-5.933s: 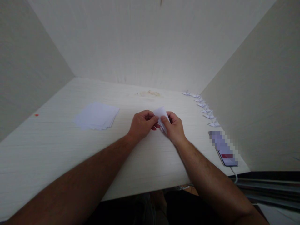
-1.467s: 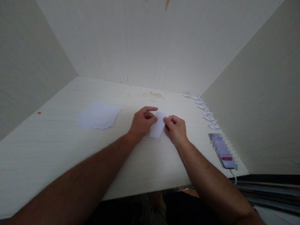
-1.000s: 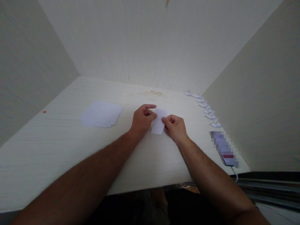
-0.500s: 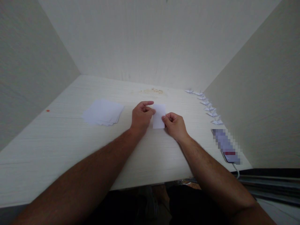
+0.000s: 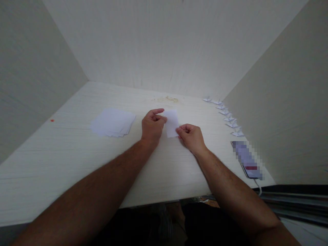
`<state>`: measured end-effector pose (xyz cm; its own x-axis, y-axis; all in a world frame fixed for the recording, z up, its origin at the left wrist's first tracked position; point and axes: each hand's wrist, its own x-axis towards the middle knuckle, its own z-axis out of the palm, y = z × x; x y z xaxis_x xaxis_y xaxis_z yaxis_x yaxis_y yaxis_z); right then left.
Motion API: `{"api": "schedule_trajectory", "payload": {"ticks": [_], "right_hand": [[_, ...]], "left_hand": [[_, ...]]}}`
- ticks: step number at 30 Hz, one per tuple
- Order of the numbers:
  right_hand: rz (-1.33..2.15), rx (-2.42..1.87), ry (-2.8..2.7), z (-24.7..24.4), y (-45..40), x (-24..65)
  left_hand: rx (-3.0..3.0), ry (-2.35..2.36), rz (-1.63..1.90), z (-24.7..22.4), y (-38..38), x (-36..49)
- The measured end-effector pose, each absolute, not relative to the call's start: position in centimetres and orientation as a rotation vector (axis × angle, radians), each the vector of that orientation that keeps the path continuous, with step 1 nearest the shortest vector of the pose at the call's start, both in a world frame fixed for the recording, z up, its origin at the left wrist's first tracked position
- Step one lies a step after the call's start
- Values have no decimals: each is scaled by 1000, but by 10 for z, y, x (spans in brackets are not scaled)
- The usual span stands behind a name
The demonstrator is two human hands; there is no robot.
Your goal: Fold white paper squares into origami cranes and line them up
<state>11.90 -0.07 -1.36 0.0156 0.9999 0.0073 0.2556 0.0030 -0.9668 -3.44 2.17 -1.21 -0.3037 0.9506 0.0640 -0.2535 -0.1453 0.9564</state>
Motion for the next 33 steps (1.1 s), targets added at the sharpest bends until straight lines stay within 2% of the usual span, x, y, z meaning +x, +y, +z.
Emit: {"api": "schedule_trajectory", "payload": {"ticks": [9,16,21,27,33], "right_hand": [[864,-1290,-1303,-15,0,122],[859,-1240,-1145,-18,5,126],[727,-1241,-1192,-14,2,125],[881,-1278,-1199,-16,4,124],[765,-1320,-1356,-9,-1,125]], "left_hand": [[1215,1122,1439,-5,11,-32],[1321,1094,1340,-3,8,-30],[1348,1093,1331,-4,8,-29],[1251,1125,1383,-5,9,-30],[1219,1087,1378,-7,10,-30]]}}
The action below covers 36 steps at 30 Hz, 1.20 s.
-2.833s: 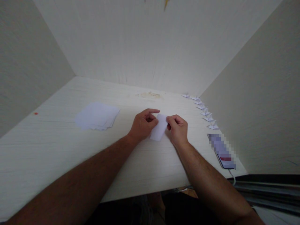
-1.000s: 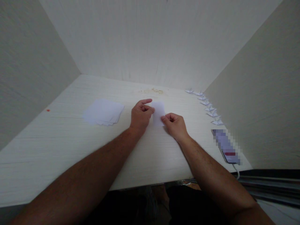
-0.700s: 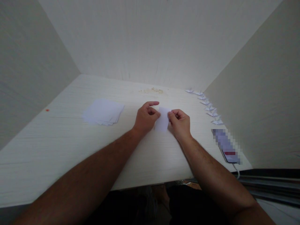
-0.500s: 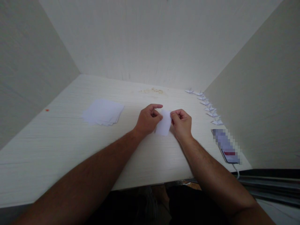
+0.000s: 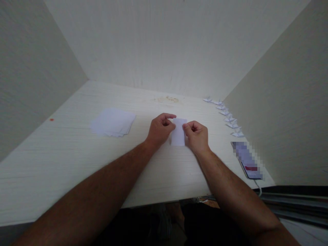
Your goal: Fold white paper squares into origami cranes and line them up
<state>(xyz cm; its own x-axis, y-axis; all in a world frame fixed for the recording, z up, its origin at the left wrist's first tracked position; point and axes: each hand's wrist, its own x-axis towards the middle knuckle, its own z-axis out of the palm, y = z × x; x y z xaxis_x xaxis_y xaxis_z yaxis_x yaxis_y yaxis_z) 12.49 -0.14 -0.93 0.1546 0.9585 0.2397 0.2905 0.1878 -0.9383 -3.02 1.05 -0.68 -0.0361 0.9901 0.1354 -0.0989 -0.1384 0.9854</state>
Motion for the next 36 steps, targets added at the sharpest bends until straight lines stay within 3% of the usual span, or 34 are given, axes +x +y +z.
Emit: {"api": "schedule_trajectory", "payload": {"ticks": [9,22,28,36], "right_hand": [[878,-1326,-1590,-12,-4,122],[1088,-1264,-1481,-11,-2,126],[1091,-948,-1416,-8,-2,125],[1059,-936,-1506,-12,-2,129]], "left_hand": [[1355,1172,1247,-5,9,-29],[789,1219,1604,-10,29,-41],[672,957,1528,-3,31,-48],[724,921,1325,3,25,-52]]}}
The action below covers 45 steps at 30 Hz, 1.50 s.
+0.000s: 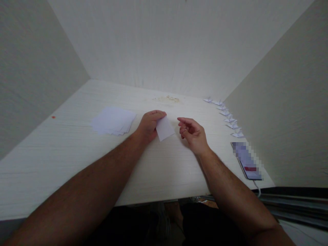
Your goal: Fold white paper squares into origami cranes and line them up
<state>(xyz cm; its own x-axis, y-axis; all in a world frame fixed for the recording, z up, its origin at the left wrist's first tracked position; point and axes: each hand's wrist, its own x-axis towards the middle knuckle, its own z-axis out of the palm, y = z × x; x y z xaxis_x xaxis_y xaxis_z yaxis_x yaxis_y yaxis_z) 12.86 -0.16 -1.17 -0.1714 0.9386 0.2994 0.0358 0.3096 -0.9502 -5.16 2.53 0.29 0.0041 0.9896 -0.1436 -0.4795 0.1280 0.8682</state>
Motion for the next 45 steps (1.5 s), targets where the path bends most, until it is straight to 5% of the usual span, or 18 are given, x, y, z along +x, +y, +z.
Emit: {"api": "schedule_trajectory", "payload": {"ticks": [24,37,45], "right_hand": [[1253,-1098,-1665,-4,-12,125],[869,-1274,-1443,-9,1,127],[1031,-1284,-1368,-13,4,128]], "left_hand": [[1116,1076,1306,-12,28,-47],[1395,1125,1234,-6,19,-46],[1404,1053,1174,-4,19,-45]]}}
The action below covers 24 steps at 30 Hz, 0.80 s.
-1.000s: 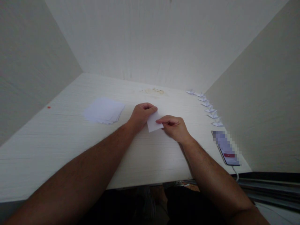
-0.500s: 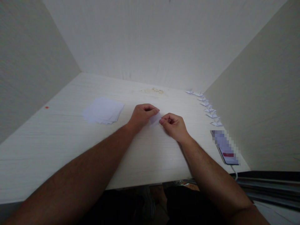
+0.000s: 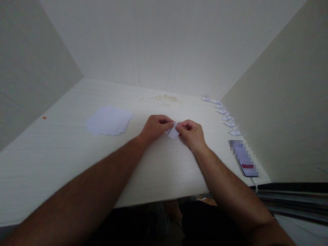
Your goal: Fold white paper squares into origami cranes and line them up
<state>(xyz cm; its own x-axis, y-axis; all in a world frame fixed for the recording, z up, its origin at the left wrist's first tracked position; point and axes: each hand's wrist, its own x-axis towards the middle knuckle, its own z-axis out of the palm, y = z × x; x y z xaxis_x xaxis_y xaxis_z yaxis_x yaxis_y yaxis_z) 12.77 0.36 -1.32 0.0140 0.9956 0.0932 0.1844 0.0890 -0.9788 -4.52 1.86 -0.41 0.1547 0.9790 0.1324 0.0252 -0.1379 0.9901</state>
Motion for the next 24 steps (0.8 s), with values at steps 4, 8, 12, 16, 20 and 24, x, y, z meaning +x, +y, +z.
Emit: {"api": "schedule_trajectory", "payload": {"ticks": [4,8,12,16,20,24], "right_hand": [[983,-1317,-1342,-13,4,128],[956,-1297,-1357,-16,5,130],[974,-1262,-1385,-17,5,130],[991,-1259,-1369,-13,3,129],[990,-1264,-1361,-10,2,128],[983,-1284,-1369,-10,2,127]], "left_hand": [[1411,1037,1119,-1,17,-44],[1403,1039,1095,-3,18,-45],[1416,1025,1088,-5,19,-46],[1443,1038,1095,-6,19,-45],[1453,1044,1105,-6,20,-45],[1460,1030,1096,-6,21,-46]]}}
